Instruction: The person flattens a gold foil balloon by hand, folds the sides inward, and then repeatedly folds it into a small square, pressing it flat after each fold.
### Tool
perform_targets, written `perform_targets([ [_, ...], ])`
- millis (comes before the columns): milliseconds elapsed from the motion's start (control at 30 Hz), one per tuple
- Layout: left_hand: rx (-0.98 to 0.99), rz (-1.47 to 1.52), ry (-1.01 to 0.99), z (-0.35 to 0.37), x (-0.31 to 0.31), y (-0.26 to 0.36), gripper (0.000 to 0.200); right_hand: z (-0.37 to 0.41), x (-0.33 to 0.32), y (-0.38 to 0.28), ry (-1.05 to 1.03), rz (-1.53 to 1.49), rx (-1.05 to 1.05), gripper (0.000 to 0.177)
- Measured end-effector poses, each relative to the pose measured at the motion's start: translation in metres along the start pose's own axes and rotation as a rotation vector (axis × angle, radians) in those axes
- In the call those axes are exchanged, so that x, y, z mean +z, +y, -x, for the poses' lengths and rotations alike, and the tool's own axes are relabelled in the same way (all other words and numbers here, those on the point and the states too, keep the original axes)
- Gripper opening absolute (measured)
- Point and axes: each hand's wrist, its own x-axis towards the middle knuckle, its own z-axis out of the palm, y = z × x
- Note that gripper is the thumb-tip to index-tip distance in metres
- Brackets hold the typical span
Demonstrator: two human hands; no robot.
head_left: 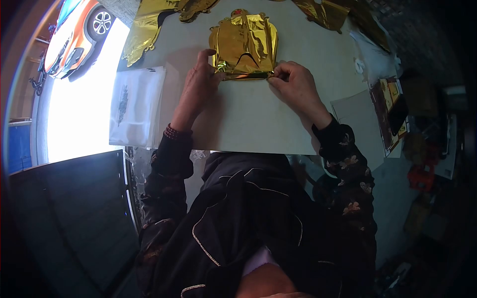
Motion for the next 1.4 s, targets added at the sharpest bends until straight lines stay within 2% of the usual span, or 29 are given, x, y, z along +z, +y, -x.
perform_targets([
  [133,0.023,0.107,-0.024,0.006,0.000,0.000,0.060,-0.002,0.002,0.005,-0.010,-0.015,-0.032,0.015],
  [233,0.192,0.016,0.082,0.010,0.006,-0.011,0.064,-0.004,0.003,0.005,0.004,0.014,-0.075,0.018],
  [333,0.171,-0.001,0.106,0.014,0.007,-0.015,0.063,-0.006,0.004,0.006,0.024,-0.045,-0.108,0.020],
  [433,0.027,0.151,0.062,0.016,0.005,-0.007,0.063,-0.005,0.006,0.005,0.038,-0.145,-0.116,0.019],
  [567,0.031,0.137,0.084,0.016,0.004,-0.009,0.060,-0.004,0.007,0.005,-0.030,-0.173,-0.062,0.015],
  [667,0.021,0.100,0.068,0.012,0.005,-0.015,0.060,-0.005,0.008,0.015,-0.047,-0.122,-0.224,0.014],
  [767,0.048,0.115,0.072,0.013,0.007,-0.017,0.060,-0.006,0.007,0.014,-0.044,-0.159,-0.239,0.012],
  [833,0.107,0.165,0.102,0.016,0.009,-0.017,0.061,-0.007,0.007,0.015,-0.049,-0.104,-0.210,0.011],
  [933,0.102,0.031,0.131,0.018,0.008,-0.019,0.061,-0.008,0.007,0.011,-0.048,-0.092,-0.162,0.012],
  [1133,0.115,0.024,0.177,0.015,0.012,-0.024,0.057,-0.012,0.006,0.006,-0.068,-0.013,-0.050,0.020],
  [1267,0.094,-0.018,0.159,0.012,0.011,-0.022,0.053,-0.013,0.005,0.000,-0.074,0.057,0.043,0.023],
  [1400,0.125,-0.056,0.137,0.010,0.009,-0.024,0.051,-0.008,0.003,-0.004,-0.056,0.094,0.049,0.021],
])
